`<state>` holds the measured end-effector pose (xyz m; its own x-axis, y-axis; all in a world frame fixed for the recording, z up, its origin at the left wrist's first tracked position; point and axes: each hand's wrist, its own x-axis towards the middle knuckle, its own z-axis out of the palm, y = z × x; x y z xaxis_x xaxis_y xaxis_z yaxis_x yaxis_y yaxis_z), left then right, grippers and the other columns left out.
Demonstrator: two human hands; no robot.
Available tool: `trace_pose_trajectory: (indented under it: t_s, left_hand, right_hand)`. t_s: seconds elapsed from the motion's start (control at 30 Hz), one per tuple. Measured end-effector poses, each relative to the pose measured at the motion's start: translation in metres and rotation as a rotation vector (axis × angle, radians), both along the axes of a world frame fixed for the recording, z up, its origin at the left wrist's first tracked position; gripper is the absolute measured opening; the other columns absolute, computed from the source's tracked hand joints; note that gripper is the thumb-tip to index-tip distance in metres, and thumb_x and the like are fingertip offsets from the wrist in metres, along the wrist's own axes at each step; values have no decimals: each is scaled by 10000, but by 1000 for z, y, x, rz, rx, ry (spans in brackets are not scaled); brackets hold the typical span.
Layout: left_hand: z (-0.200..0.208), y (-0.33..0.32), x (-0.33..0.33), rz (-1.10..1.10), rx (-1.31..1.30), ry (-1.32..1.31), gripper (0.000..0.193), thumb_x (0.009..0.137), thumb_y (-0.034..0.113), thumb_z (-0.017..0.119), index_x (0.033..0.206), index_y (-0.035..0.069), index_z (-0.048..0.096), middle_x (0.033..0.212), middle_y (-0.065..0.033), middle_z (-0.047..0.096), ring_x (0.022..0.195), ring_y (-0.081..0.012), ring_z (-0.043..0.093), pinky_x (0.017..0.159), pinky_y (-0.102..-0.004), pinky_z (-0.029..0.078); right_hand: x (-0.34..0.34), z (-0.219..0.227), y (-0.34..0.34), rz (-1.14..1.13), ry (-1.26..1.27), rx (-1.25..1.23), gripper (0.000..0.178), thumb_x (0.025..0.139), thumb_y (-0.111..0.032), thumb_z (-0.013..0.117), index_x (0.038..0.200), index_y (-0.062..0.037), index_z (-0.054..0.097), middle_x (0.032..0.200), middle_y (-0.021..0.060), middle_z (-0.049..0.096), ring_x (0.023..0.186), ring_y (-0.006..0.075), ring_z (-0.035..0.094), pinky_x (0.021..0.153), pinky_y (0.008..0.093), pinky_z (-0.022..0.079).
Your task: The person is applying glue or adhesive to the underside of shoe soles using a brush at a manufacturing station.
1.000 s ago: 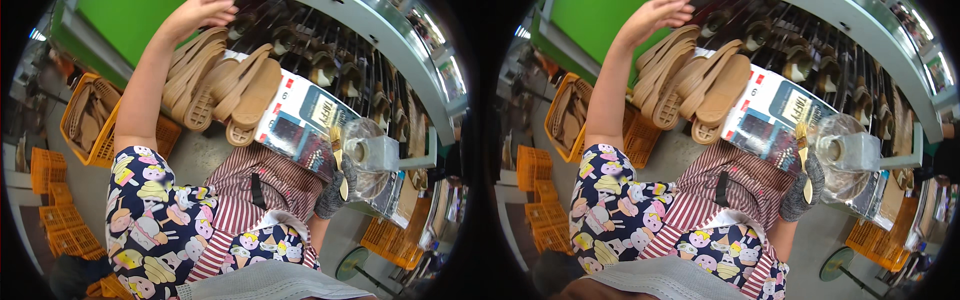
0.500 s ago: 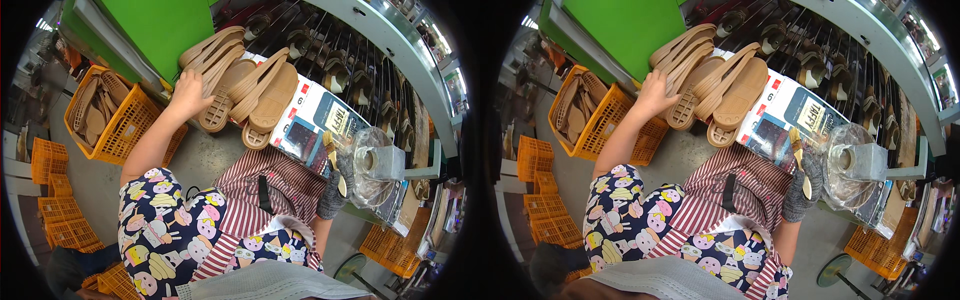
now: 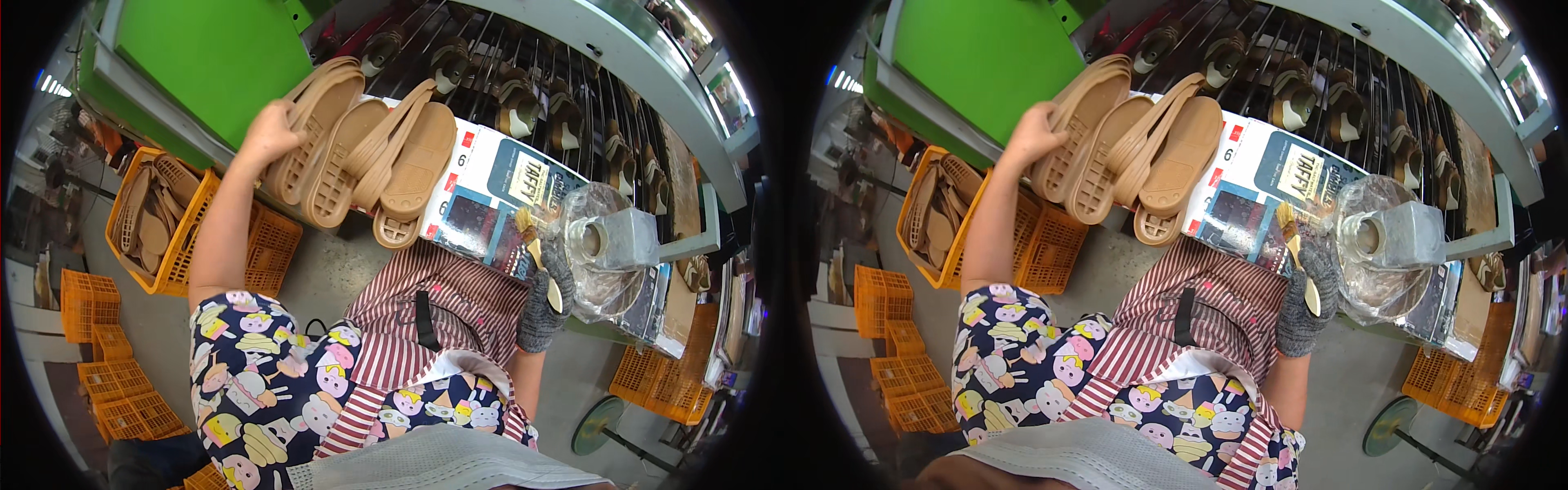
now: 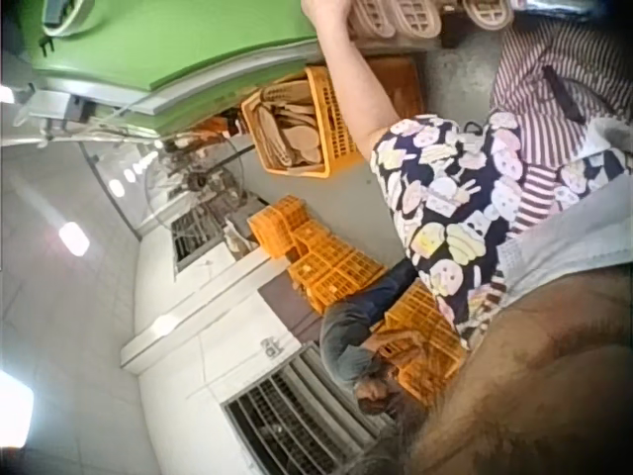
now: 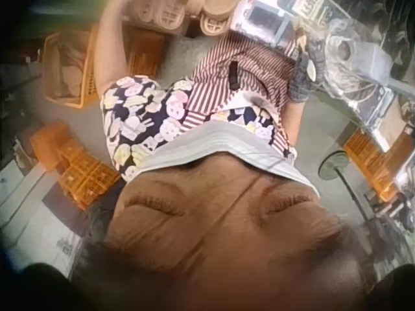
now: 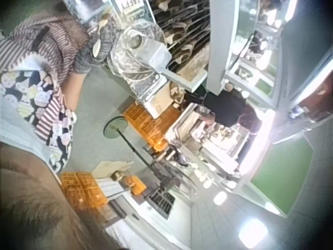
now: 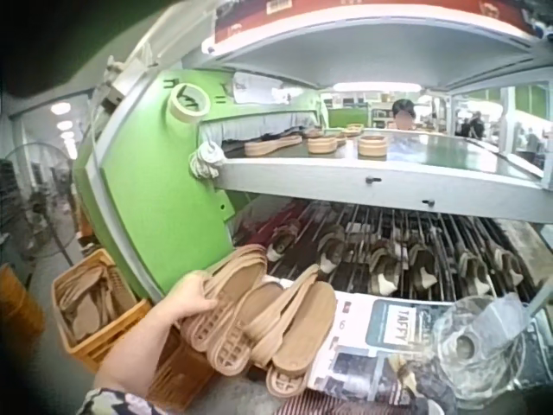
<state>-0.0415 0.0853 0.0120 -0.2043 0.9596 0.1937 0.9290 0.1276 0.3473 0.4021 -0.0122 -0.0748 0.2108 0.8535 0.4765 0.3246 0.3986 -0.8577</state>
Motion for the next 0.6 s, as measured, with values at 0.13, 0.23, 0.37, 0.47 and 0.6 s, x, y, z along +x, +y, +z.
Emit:
trace_pose_trajectory:
  t_s: [0.13,0.23,0.37,0.47,0.6]
  left_hand:
    - [66,-2,43,-41,143,237,427,617,124,652,997,-57,583,948,-200,585,904,-297,579,822,-354,461]
    - [67,-1,77,-114,275,524,369,658,132,667,976,-35,583,962,-158,557,930,-281,541,823,-359,444]
    - [32,-9,112,-334,70,642,418,674,305,724,958,22,606,980,-129,521,960,-268,484,808,-380,395]
    - [9,-2,112,-483,92,375,509,666,377,728,1043,74,572,1020,-139,517,997,-303,486,844,-422,384]
    - [-5,4,121,-399,23,343,560,666,367,730,1076,52,515,1039,-151,512,1011,-323,496,851,-443,388]
  right_hand:
    - [1,-4,3,-37,65,-50,201,807,2,572,1005,-3,608,1035,125,618,988,240,575,901,346,425]
    - [-2,-1,3,-47,-8,-33,203,806,9,571,1006,-3,607,1039,127,618,982,238,578,891,347,432]
    - [-4,3,4,-28,78,-54,211,804,15,570,1011,0,606,1037,129,619,973,243,582,885,350,435]
    - [3,7,5,-13,-93,-45,204,846,-2,539,1042,25,592,1068,133,610,995,214,570,900,331,431]
    - [13,1,1,-67,-68,-53,200,841,-10,548,1033,17,597,1070,136,610,1002,219,569,902,331,427]
